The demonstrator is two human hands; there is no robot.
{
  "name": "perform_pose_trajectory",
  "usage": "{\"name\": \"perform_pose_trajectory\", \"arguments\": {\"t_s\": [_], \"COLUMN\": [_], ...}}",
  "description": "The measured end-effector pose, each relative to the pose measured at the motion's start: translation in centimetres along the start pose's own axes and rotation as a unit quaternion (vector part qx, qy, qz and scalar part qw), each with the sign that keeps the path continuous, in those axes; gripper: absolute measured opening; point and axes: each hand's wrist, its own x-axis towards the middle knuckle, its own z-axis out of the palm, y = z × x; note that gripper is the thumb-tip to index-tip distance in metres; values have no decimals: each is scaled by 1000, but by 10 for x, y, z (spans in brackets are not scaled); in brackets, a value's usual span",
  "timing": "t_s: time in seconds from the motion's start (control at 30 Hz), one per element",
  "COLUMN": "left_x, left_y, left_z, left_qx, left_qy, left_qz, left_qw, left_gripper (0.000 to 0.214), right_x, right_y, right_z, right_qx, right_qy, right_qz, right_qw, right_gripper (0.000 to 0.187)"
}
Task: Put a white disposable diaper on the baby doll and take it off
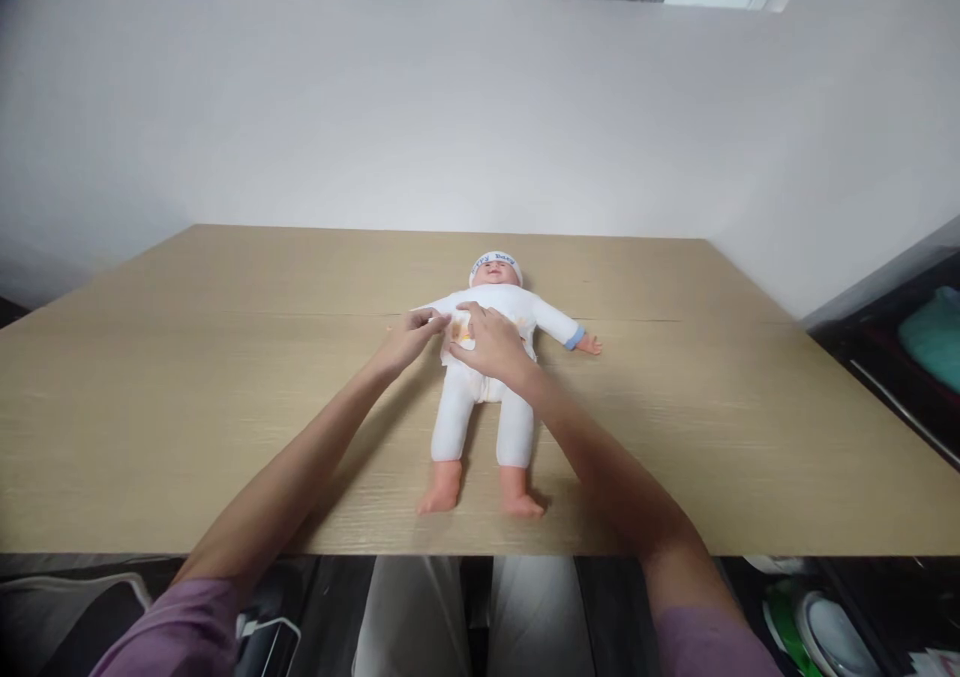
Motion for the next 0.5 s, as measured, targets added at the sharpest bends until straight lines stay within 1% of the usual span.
{"name": "perform_pose_trajectory", "arguments": {"t_s": [0.07,0.13,0.17,0.27,0.33,0.4,0.5], "left_x": [6,9,9,8,6,3,-1], "left_y": [6,6,4,-5,-12,-18,-25], "left_z": [20,35,38,38,35,34,37], "left_qx": [-17,-36,-48,-86,-109,-116,-91], "left_qy": [-23,-34,-38,-38,-19,6,31], "left_qz": [17,36,47,75,88,96,95], "left_qw": [999,998,997,993,990,989,991], "left_gripper": [46,44,45,49,46,42,48], "right_x": [0,0,1,3,4,3,2], "right_y": [1,3,4,7,7,7,6], "right_z": [-2,-4,-4,-4,-4,-4,-5], "right_qx": [16,17,14,19,34,48,64], "right_qy": [-7,-12,-12,-5,3,10,28], "right_qz": [5,5,5,3,3,10,24], "right_qw": [1000,1000,1000,1000,999,999,997], "right_gripper": [65,65,64,50,41,38,41]}}
